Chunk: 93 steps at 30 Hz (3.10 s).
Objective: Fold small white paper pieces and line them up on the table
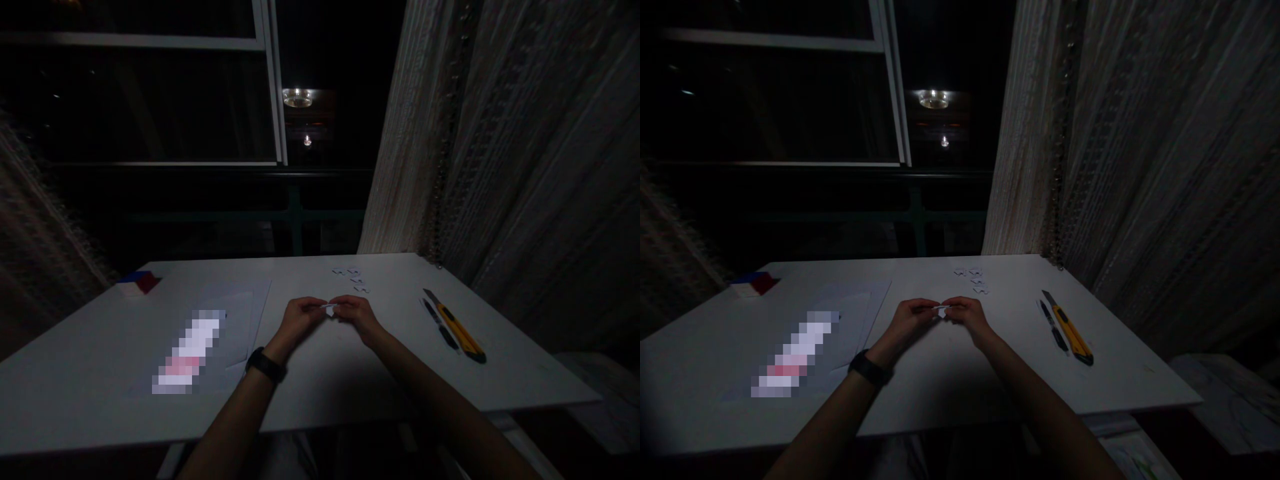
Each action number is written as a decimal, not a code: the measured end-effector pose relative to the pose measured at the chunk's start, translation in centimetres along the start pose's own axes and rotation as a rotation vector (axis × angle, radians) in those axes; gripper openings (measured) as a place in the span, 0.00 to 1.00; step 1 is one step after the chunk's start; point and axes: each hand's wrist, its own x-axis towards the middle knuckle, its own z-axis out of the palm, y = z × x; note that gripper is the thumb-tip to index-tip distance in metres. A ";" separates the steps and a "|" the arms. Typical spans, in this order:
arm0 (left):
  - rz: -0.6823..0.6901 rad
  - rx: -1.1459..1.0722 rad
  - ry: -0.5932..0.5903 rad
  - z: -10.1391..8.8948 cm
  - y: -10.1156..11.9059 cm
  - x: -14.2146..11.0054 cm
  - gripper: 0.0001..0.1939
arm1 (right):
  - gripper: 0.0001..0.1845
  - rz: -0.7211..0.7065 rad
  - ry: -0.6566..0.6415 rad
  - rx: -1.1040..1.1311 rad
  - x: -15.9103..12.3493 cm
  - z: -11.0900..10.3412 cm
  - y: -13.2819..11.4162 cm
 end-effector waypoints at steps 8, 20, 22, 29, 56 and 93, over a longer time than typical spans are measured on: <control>0.016 0.017 0.014 0.2 0.2 -0.2 0.12 | 0.13 0.000 0.003 -0.018 0.0 0.0 0.0; -0.086 -0.163 -0.009 0.2 -0.1 -0.3 0.13 | 0.14 -0.025 -0.002 -0.002 -0.2 0.4 0.0; -0.078 -0.163 -0.027 0.2 -0.2 -0.2 0.14 | 0.15 -0.054 0.002 -0.023 -0.2 0.5 0.0; 0.063 0.027 -0.039 0.0 0.2 -0.2 0.13 | 0.15 -0.125 -0.032 -0.123 0.0 0.4 0.1; 0.254 0.300 0.086 0.0 1.0 -0.8 0.09 | 0.16 -0.142 0.006 -0.127 -0.2 0.3 -1.1; 0.277 0.209 0.053 0.4 1.1 -0.8 0.12 | 0.15 -0.153 0.096 -0.220 -0.4 0.4 -1.5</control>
